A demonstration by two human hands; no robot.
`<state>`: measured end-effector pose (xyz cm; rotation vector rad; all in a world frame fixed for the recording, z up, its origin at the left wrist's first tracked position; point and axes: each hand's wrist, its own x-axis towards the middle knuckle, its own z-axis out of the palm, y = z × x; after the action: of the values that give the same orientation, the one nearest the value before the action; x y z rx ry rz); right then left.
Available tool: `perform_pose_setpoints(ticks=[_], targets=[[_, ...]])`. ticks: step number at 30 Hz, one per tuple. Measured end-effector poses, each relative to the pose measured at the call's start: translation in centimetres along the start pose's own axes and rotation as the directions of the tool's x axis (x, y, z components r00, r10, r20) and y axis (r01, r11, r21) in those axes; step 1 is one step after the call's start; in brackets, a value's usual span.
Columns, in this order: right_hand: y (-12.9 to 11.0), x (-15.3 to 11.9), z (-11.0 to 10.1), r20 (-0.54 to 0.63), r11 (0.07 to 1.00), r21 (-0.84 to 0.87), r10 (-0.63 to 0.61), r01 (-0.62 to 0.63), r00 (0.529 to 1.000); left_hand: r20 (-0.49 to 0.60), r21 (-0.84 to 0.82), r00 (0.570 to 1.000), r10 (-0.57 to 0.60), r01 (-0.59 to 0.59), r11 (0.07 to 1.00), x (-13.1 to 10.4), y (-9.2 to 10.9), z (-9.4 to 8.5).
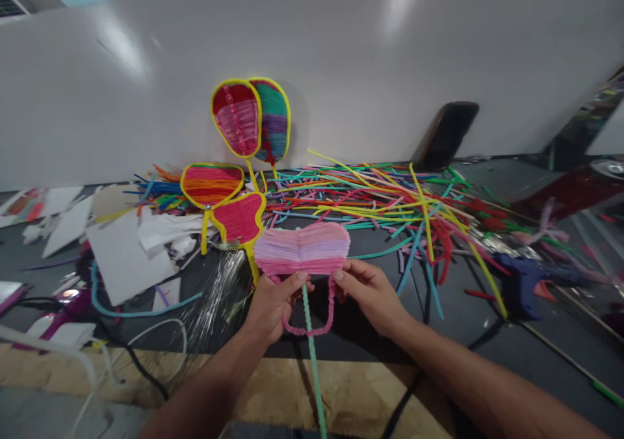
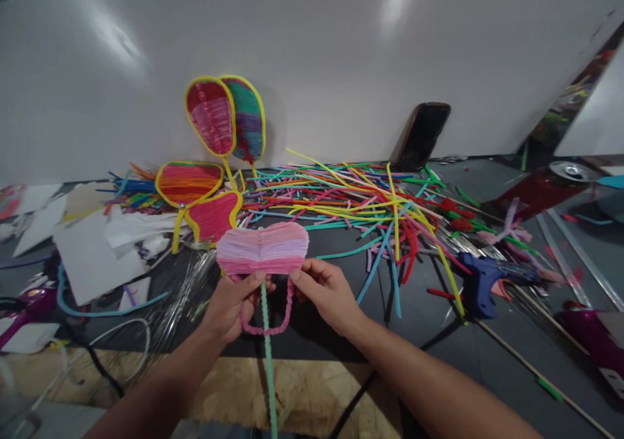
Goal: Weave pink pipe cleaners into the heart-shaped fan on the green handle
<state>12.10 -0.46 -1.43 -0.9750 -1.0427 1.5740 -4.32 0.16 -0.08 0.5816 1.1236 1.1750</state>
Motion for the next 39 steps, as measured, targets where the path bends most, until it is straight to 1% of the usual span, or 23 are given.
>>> perform_pose_setpoints(ticks=[4, 11, 17, 21, 26, 29, 33, 35, 39], targets=[[-0.2, 0.0, 0.1, 0.016, 1.000, 0.005, 0.014, -0.014, 1.000, 0.018, 0.014, 1.000, -0.003, 0.002, 1.000, -0.1, -0.1, 0.0], [-0.3, 0.1, 0.1, -0.015, 0.994, -0.112, -0.014, 0.012, 1.000, 0.047, 0.041, 0.999, 0.011, -0.013, 0.999, 0.0, -0.2, 0.0], [-0.1, 0.1, 0.1, -0.015, 0.992, -0.127, -0.030, 0.028, 0.999, 0.099, 0.025, 0.995, 0.003, -0.005, 1.000, 0.0, -0.3, -0.1], [-0.1, 0.2, 0.0, -0.025, 0.993, -0.114, -0.017, 0.014, 1.000, 0.071, 0.015, 0.997, -0.001, 0.000, 1.000, 0.0, -0.4, -0.1], [-0.1, 0.1, 0.0, -0.007, 0.999, -0.052, 0.011, -0.012, 1.000, 0.022, 0.011, 1.000, -0.009, 0.009, 1.000, 0.0, -0.3, 0.0], [0.0, 0.1, 0.0, 0.030, 1.000, -0.022, 0.015, -0.014, 0.999, 0.035, 0.013, 0.999, -0.016, 0.015, 1.000, 0.0, -0.3, 0.0], [0.3, 0.1, 0.0, 0.025, 1.000, -0.027, -0.006, 0.006, 1.000, 0.059, 0.010, 0.998, -0.029, 0.029, 1.000, 0.0, -0.5, 0.0], [0.5, 0.1, 0.0, 0.033, 1.000, -0.001, -0.007, 0.007, 0.999, 0.068, -0.002, 0.997, -0.044, 0.045, 0.999, 0.0, -0.5, -0.1], [1.1, 0.3, -0.4, 0.142, 0.988, 0.149, 0.024, -0.046, 0.990, 0.083, -0.063, 0.988, -0.131, 0.136, 0.989, 0.4, -0.1, -0.3]])
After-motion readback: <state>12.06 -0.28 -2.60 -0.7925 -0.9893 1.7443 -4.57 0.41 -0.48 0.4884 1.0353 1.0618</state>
